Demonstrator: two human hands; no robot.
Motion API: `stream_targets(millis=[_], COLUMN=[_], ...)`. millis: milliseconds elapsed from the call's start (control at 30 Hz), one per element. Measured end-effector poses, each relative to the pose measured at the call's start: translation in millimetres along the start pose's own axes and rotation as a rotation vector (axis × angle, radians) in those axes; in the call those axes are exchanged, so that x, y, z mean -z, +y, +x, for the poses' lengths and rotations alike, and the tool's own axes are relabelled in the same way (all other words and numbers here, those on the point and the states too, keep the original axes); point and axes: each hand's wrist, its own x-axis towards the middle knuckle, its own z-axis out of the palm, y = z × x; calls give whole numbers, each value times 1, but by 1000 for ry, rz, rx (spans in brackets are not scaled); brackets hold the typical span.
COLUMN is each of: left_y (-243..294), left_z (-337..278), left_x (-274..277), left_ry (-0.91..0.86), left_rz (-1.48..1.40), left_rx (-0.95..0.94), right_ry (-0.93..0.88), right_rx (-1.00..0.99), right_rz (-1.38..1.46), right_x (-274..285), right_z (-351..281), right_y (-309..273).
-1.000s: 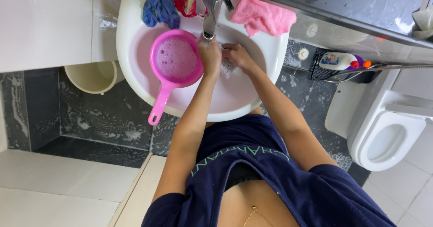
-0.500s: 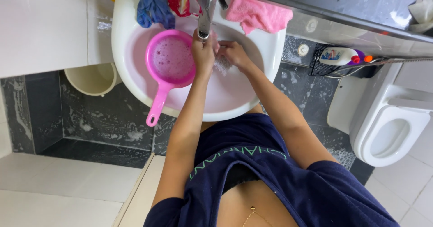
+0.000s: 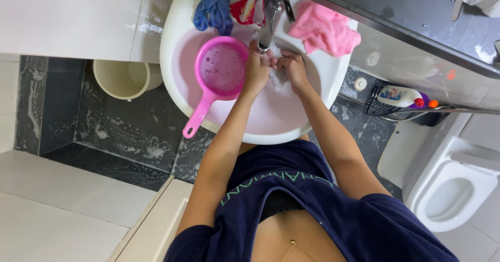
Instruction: The person squats on a tiled bathroom floor and scrubs the surface with a white brush and soapy water from a pink scoop. They then rinse the brush and scoop at the sink, fill a bucket with water, and continue cleaning.
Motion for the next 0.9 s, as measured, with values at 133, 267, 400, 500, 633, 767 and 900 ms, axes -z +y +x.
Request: stream_targets(millis=[133, 267, 400, 500, 633, 767, 900], left_y=[5, 38, 47, 56, 63, 91, 56], left_z=[-12, -33, -46, -45, -34, -25, -6], left_x=[17, 29, 38, 35, 33, 18, 20], left_ry=[46, 118, 44, -31, -45, -78, -76], left_rz=[514, 480, 456, 453, 612, 440, 373], left_rx=[-291, -258, -362, -285, -163, 148, 50], right_ry=[67, 88, -142, -224, -313, -79, -241], right_rx=[41, 76, 79, 2, 22, -184, -79], right_rz=[-164, -286, -75, -44, 31, 149, 201], right_x=[-4, 21, 26, 16, 53, 23, 24], right_z=[-16, -31, -59, -70, -27, -58, -65], right_y=[-26, -18, -35, -59, 0, -64, -67])
